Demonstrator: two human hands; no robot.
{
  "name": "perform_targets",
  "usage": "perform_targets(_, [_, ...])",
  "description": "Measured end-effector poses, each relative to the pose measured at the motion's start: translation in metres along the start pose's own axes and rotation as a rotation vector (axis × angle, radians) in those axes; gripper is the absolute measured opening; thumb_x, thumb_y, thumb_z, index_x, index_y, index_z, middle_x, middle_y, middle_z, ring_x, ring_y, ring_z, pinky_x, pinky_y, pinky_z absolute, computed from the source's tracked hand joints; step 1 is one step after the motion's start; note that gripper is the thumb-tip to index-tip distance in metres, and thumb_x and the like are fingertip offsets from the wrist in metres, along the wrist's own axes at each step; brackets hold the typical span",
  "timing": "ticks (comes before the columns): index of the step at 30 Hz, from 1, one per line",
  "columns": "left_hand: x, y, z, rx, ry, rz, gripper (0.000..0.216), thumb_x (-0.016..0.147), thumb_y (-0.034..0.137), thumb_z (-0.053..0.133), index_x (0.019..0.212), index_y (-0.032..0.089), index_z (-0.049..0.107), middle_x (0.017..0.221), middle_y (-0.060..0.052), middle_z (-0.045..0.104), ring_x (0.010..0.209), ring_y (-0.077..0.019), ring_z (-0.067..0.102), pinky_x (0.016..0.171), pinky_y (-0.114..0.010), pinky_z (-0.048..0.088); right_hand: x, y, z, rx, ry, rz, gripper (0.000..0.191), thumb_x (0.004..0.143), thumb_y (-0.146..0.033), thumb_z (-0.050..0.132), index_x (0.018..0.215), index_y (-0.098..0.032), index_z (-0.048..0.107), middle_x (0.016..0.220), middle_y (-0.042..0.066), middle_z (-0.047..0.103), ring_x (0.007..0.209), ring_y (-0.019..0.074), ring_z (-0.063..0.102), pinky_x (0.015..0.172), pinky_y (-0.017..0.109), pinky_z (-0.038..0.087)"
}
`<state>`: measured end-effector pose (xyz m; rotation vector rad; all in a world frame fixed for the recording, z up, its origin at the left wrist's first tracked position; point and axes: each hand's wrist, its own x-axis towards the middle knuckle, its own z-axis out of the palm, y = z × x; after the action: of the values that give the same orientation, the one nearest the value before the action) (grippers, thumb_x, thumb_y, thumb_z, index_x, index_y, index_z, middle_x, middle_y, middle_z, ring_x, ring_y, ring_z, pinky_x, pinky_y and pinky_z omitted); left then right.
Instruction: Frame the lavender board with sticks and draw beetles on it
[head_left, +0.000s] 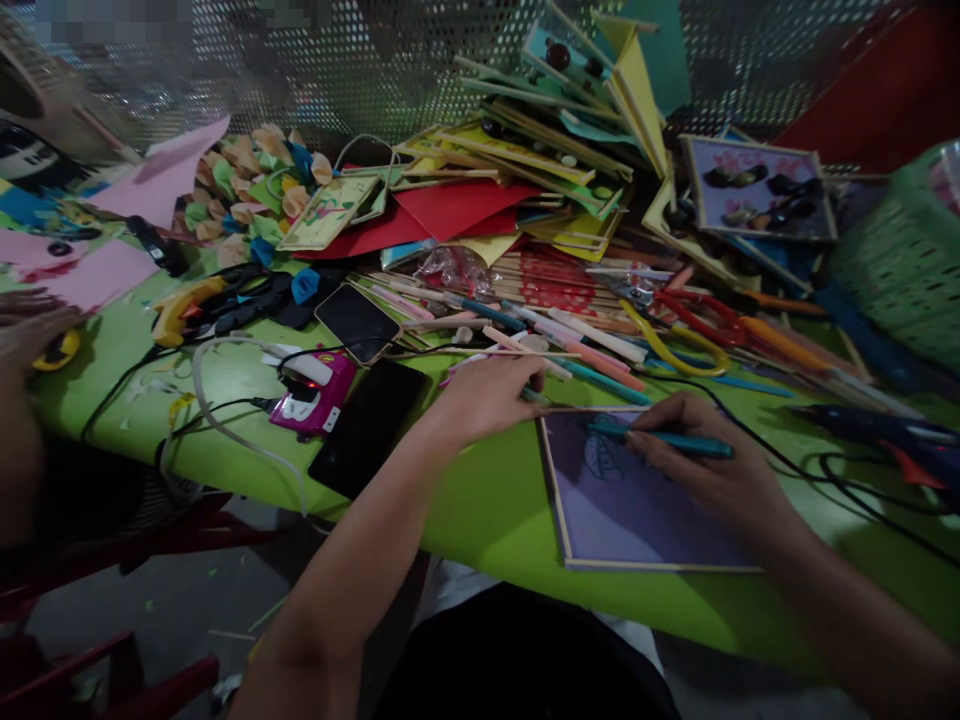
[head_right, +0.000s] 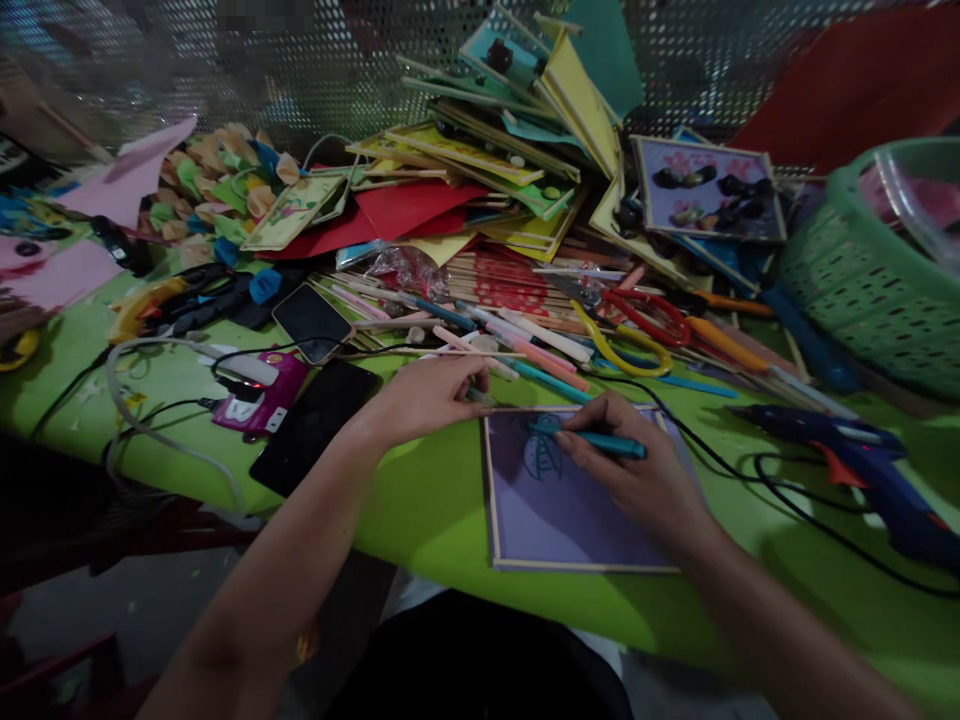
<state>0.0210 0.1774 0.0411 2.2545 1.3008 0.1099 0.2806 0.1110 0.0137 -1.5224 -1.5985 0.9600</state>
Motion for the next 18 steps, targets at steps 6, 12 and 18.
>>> perform_targets(6, [0.000,0.000,0.000,-0.010,-0.001,0.009,0.027,0.096,0.039,0.066,0.116,0.022,0.069,0.109,-0.007,0.075,0.098,-0.0257,0.068,0.079,-0.033,0.047,-0.001,0.000,0.000,0.040,0.015,0.017,0.051,0.073,-0.073,0.083,0.079,-0.024,0.069,0.072,0.001,0.066,0.065,0.0173,0.058,0.059,0.030,0.046])
perform_targets(12, [0.000,-0.001,0.001,0.004,0.019,0.014,0.023,0.096,0.037,0.067,0.115,0.022,0.068,0.106,-0.005,0.076,0.098,-0.0248,0.068,0.079,-0.032,0.047,-0.005,0.010,-0.009,0.245,0.087,0.077,0.041,0.075,-0.059,0.089,0.085,-0.025,0.069,0.075,0.001,0.072,0.066,0.0164,0.064,0.061,0.028,0.050])
perform_targets(18, [-0.001,0.001,0.005,0.051,0.057,0.052,0.015,0.098,0.031,0.066,0.109,0.021,0.067,0.108,-0.005,0.074,0.103,-0.0241,0.068,0.088,-0.035,0.049,-0.001,0.013,-0.018,0.550,0.269,0.070,0.035,0.069,-0.047,0.097,0.082,-0.025,0.072,0.067,-0.001,0.071,0.063,0.0130,0.065,0.055,0.021,0.044])
